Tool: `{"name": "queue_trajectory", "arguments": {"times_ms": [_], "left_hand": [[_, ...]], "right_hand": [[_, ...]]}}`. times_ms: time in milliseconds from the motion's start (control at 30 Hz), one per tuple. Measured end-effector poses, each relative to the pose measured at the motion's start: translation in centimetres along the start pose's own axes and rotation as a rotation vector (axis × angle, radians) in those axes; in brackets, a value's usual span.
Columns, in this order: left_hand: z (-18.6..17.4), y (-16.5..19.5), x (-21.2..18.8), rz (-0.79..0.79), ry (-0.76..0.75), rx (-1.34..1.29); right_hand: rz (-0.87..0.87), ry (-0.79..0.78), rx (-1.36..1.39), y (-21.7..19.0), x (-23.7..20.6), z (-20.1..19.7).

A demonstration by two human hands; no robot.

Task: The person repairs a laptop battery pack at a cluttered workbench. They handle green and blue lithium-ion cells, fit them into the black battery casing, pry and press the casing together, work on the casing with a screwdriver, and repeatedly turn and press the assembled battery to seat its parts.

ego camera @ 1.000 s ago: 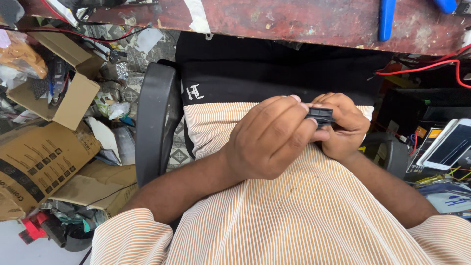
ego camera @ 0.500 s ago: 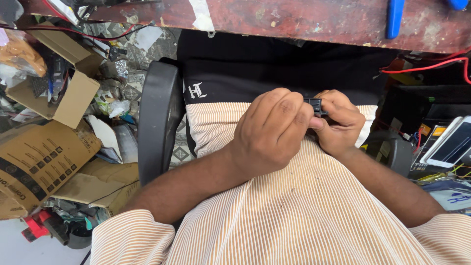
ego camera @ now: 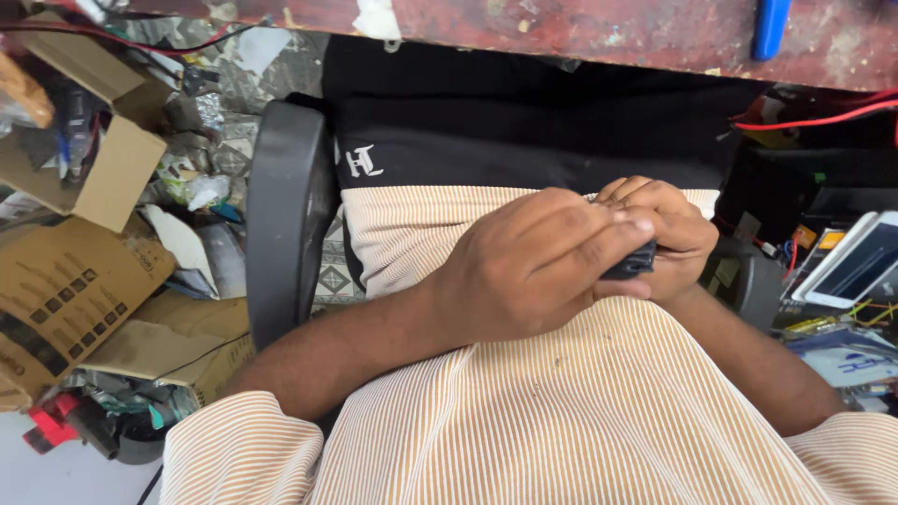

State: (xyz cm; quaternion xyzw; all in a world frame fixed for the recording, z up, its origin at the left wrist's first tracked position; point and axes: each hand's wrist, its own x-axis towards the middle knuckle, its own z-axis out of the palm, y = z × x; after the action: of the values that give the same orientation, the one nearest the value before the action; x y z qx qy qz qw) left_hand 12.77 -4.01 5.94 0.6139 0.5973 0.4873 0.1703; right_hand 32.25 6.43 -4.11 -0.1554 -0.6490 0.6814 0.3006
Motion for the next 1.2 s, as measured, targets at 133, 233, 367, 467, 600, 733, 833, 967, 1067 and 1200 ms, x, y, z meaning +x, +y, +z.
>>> {"name": "queue_trajectory", "arguments": {"times_ms": [133, 233, 367, 467, 600, 733, 833, 967, 1067, 1200], "left_hand": [[0.7, -0.1, -0.4, 0.062, 0.025, -0.071], [1.3, -0.4, -0.6, 0.078, 0.029, -0.105], [1.7, -0.5, -0.7, 0.102, 0.044, -0.074], [1.9, -0.5, -0.5, 0.068, 0.067, -0.109], [2.3, -0.4, 0.2, -0.069, 0.1, -0.374], [1.3, -0.9, 0.2, -0.095, 0.194, -0.27], [-0.1, -1.8, -0.3, -0.214, 0.243, -0.28], [-1.3, -2.8, -1.5, -0.411, 0.302, -0.503], [-1.5, -3.3, -2.3, -0.446, 0.326, -0.575], [-1.5, -4.1, -3.0, -0.454, 0.33, -0.748]], "right_hand": [[-0.044, 0.007, 0.058, 0.4, -0.5, 0.0], [-0.067, 0.006, 0.088, 0.7, -0.6, 0.1], [-0.068, -0.006, 0.121, 0.7, -0.6, 0.1], [-0.062, -0.006, 0.169, 0.4, 0.0, 0.0], [-0.051, 0.026, 0.191, -1.1, 1.7, 0.4], [-0.084, 0.009, 0.198, -2.1, 3.9, 2.4], [0.061, 0.05, 0.085, -2.5, 4.6, 4.2], [0.179, 0.054, -0.076, -2.4, 5.2, 6.0], [0.199, 0.019, -0.096, -2.5, 5.6, 6.5], [0.156, -0.047, -0.085, -2.9, 5.8, 6.5]]}}
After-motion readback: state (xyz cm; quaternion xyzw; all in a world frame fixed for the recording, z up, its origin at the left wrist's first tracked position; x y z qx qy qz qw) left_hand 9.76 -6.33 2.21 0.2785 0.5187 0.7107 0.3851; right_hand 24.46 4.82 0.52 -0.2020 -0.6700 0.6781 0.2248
